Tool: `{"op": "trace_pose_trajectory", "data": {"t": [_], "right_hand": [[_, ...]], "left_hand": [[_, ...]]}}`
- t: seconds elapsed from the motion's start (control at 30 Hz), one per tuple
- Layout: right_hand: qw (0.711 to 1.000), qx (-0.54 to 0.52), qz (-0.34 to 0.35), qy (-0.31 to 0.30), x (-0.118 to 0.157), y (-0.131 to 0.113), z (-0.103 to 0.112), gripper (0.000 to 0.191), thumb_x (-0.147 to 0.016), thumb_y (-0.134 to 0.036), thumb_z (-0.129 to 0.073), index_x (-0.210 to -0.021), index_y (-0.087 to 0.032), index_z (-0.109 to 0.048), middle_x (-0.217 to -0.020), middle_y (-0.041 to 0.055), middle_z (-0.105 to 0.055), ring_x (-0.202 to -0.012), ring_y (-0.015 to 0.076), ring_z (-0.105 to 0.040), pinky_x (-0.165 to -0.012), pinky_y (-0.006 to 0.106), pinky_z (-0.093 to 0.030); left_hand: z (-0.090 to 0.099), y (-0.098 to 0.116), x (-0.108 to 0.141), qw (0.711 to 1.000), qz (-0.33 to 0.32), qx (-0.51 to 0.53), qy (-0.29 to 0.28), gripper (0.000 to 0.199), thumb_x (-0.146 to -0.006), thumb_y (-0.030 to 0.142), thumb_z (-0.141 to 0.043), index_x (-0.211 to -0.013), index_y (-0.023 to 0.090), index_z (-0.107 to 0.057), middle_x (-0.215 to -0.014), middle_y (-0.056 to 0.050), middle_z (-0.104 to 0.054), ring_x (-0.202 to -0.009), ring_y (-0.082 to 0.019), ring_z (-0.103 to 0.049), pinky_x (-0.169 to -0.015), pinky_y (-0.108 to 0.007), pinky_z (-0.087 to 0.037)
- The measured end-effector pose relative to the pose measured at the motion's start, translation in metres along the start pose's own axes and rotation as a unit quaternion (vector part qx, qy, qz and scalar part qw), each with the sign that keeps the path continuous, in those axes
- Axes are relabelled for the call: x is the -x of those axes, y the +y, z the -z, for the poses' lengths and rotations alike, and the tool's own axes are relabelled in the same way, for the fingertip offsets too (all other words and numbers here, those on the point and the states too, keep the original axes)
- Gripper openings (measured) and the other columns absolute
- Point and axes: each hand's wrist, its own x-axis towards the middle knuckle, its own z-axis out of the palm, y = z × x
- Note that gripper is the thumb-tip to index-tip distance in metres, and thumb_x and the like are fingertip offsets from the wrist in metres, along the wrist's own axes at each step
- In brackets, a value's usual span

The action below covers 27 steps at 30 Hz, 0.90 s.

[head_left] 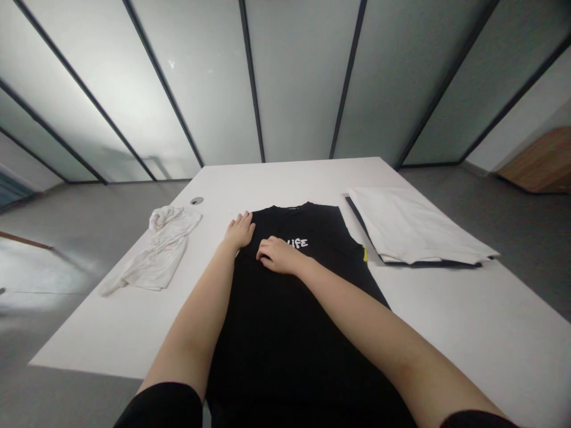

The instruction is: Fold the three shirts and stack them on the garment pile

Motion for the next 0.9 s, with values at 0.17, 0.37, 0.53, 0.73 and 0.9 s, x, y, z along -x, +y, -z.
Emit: {"op": "trace_pose_trajectory", "data": {"t": [0.17,0.37,0.53,0.73,0.9], "right_hand": [[1.000,0.022,-0.014,0.014,0.002,-0.005,-0.002,0.012,-0.103,-0.023,-0.067,-0.106,-0.021,-0.078,-0.114,0.0085,-0.071,-0.105,0.0250,-0.059,-0.095,0.037,-0.047],[0.987,0.054,-0.132,0.072,-0.001,-0.006,-0.007,0.021,-0.108,-0.030,-0.058,-0.114,-0.021,-0.076,-0.119,0.0100,-0.069,-0.108,0.0266,-0.059,-0.096,0.039,-0.048],[0.977,0.055,-0.193,0.076,-0.002,-0.006,-0.007,0.023,-0.105,-0.025,-0.058,-0.121,-0.022,-0.075,-0.130,0.0109,-0.067,-0.118,0.0291,-0.058,-0.101,0.043,-0.048],[0.971,0.043,-0.222,0.075,0.000,-0.004,-0.004,0.024,-0.105,-0.023,-0.057,-0.118,-0.022,-0.077,-0.128,0.0108,-0.069,-0.117,0.0298,-0.059,-0.101,0.044,-0.049],[0.972,0.036,-0.222,0.072,0.000,-0.001,-0.003,0.024,-0.104,-0.023,-0.058,-0.118,-0.023,-0.077,-0.128,0.0105,-0.069,-0.117,0.0301,-0.059,-0.101,0.044,-0.050]], "left_hand": [[-0.002,0.000,-0.003,0.997,0.019,0.022,0.067,0.065,-0.109,0.036,-0.038,-0.168,0.011,-0.034,-0.175,-0.023,-0.036,-0.159,-0.035,-0.042,-0.126,-0.052,-0.039],[0.020,0.016,0.003,0.996,0.026,-0.021,0.088,0.039,-0.104,0.031,-0.053,-0.138,0.013,-0.060,-0.148,-0.024,-0.060,-0.136,-0.036,-0.060,-0.112,-0.046,-0.050],[0.038,0.047,-0.007,0.993,0.051,-0.046,0.092,0.026,-0.100,0.016,-0.051,-0.115,0.019,-0.072,-0.125,-0.019,-0.071,-0.125,-0.037,-0.062,-0.102,-0.048,-0.053],[0.012,0.056,-0.007,0.986,0.114,0.050,0.107,0.031,-0.099,0.019,-0.049,-0.109,0.022,-0.078,-0.117,-0.017,-0.075,-0.113,-0.035,-0.068,-0.097,-0.049,-0.055],[0.001,0.046,0.001,0.986,0.090,0.076,0.117,0.029,-0.100,0.034,-0.059,-0.115,0.024,-0.080,-0.120,-0.013,-0.076,-0.116,-0.032,-0.067,-0.107,-0.048,-0.052]]}}
